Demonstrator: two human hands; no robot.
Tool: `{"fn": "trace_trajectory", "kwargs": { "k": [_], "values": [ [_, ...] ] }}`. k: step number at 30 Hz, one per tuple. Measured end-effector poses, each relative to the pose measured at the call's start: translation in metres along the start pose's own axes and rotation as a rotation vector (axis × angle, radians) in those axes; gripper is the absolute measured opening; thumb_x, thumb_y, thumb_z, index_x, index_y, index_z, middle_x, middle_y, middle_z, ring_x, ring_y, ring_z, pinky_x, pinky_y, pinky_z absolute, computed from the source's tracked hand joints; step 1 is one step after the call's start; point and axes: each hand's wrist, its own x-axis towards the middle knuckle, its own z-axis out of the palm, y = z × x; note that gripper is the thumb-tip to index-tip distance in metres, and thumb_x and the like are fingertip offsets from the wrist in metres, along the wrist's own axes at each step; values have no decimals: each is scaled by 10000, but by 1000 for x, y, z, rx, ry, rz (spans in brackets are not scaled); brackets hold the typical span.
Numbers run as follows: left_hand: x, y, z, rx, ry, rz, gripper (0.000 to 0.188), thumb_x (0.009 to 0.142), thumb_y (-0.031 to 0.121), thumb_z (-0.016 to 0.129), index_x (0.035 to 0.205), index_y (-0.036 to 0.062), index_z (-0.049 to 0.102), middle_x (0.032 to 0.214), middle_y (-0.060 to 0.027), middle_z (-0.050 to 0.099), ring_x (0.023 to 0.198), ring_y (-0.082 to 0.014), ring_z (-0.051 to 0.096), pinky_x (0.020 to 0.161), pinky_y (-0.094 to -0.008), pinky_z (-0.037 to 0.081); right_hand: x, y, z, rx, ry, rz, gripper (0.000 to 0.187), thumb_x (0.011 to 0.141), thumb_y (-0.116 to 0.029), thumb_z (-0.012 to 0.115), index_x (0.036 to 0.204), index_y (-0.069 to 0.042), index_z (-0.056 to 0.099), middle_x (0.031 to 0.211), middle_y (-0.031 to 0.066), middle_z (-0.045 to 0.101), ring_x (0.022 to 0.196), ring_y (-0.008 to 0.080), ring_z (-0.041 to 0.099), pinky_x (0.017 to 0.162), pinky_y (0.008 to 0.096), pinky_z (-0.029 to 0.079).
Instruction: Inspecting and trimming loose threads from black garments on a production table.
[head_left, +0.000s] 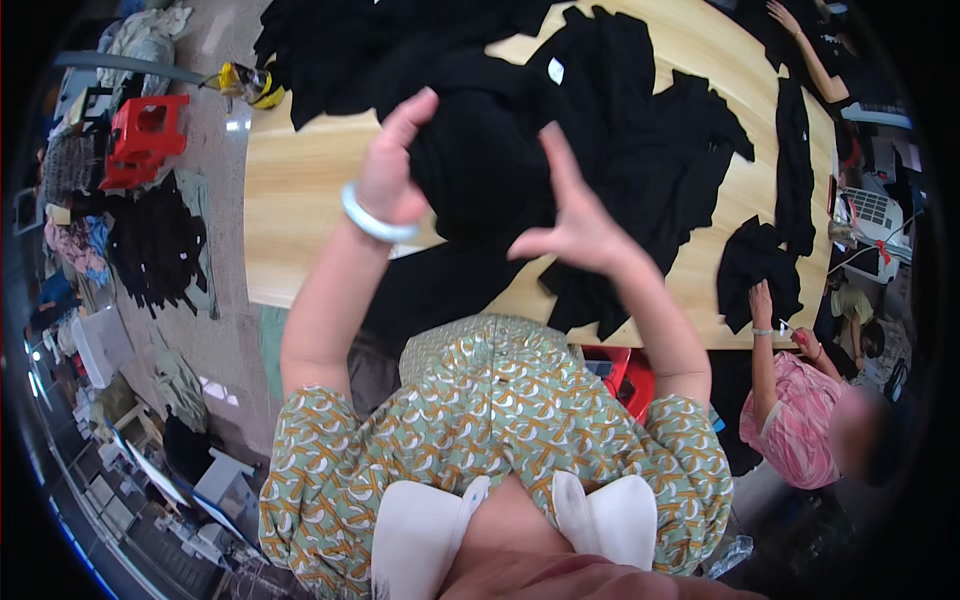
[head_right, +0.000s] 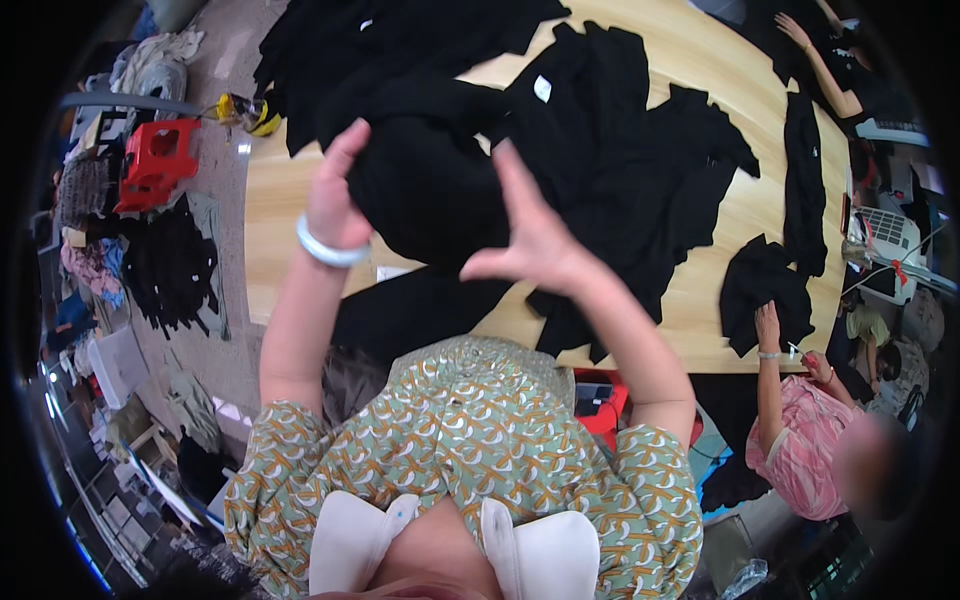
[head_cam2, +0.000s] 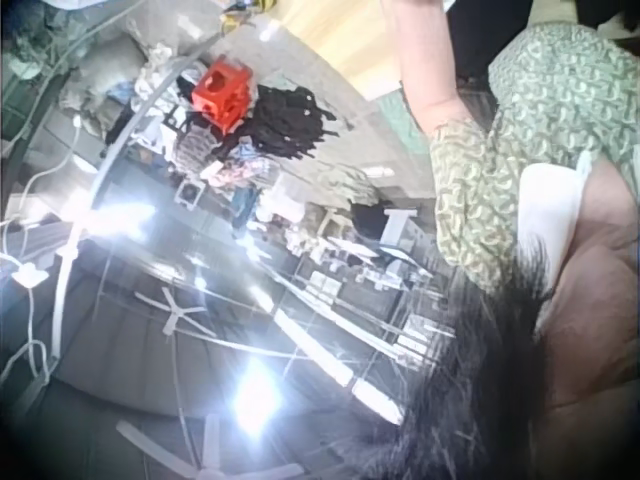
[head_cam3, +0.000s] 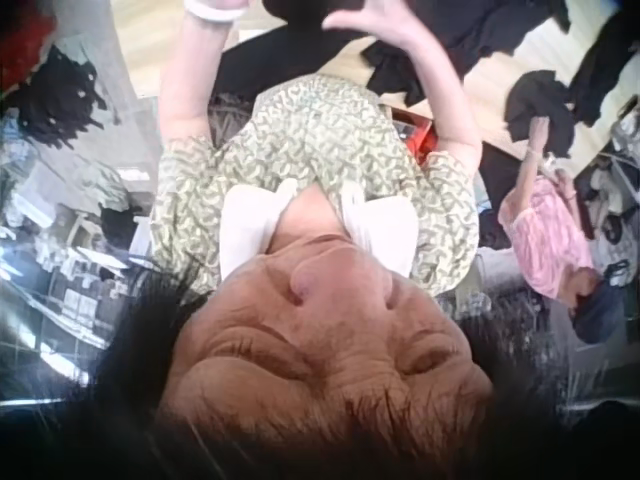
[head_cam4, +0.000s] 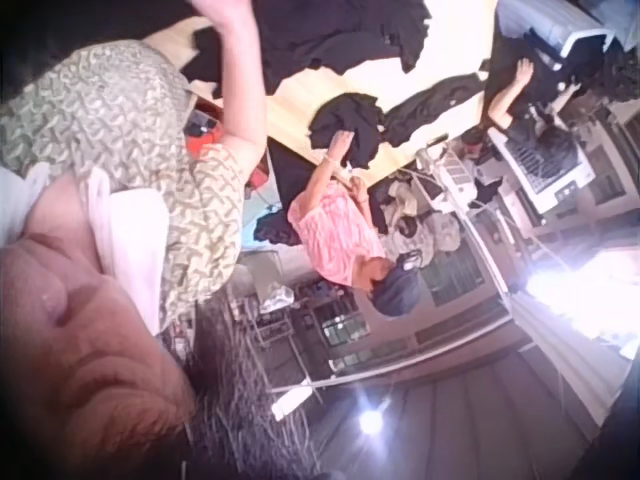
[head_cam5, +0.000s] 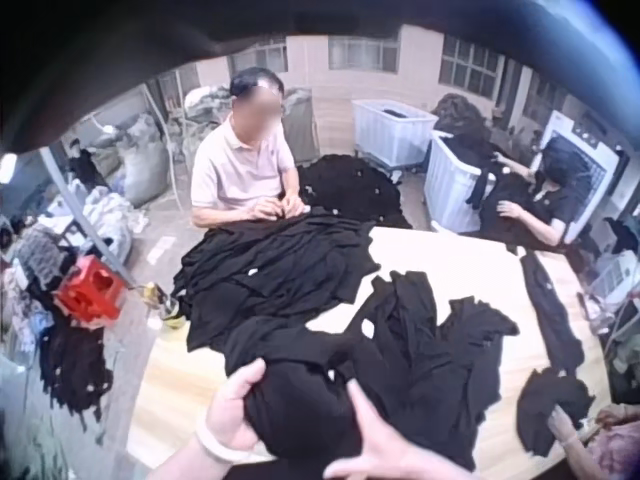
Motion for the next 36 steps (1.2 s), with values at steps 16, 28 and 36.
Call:
{"fn": "trace_trajectory", "kwargs": {
  "k": [16, 28, 36],
  "values": [
    [-59, -89, -177, 1459, 269, -322, 421, 803, 405, 537, 800, -12, 601, 701, -130, 601, 685, -197, 572, 655, -302, 445, 42, -10, -57, 28, -200, 815, 209, 667, -165, 654, 806, -9, 656, 832, 69, 638, 788, 158, 576, 780, 286, 427],
    [-61, -146, -186, 2149, 423, -315, 862, 598, 409, 729, 1215, -21, 307, 1127, -202, 425, 1075, -343, 411, 887, -381, 370, 130, 20, -77, -618, 22, -147, 185, 805, -214, 517, 856, -45, 572, 848, 111, 581, 814, 256, 561, 691, 332, 458],
    [-59, -157, -217, 1996, 461, -280, 387, 638, 161, 672, 936, 20, 471, 882, -206, 540, 839, -381, 536, 749, -412, 448, -69, 183, 15, -1093, -486, 43, 382, 642, -110, 623, 996, -63, 485, 1045, 136, 474, 1051, 281, 427, 918, 388, 321]
  ]
}}
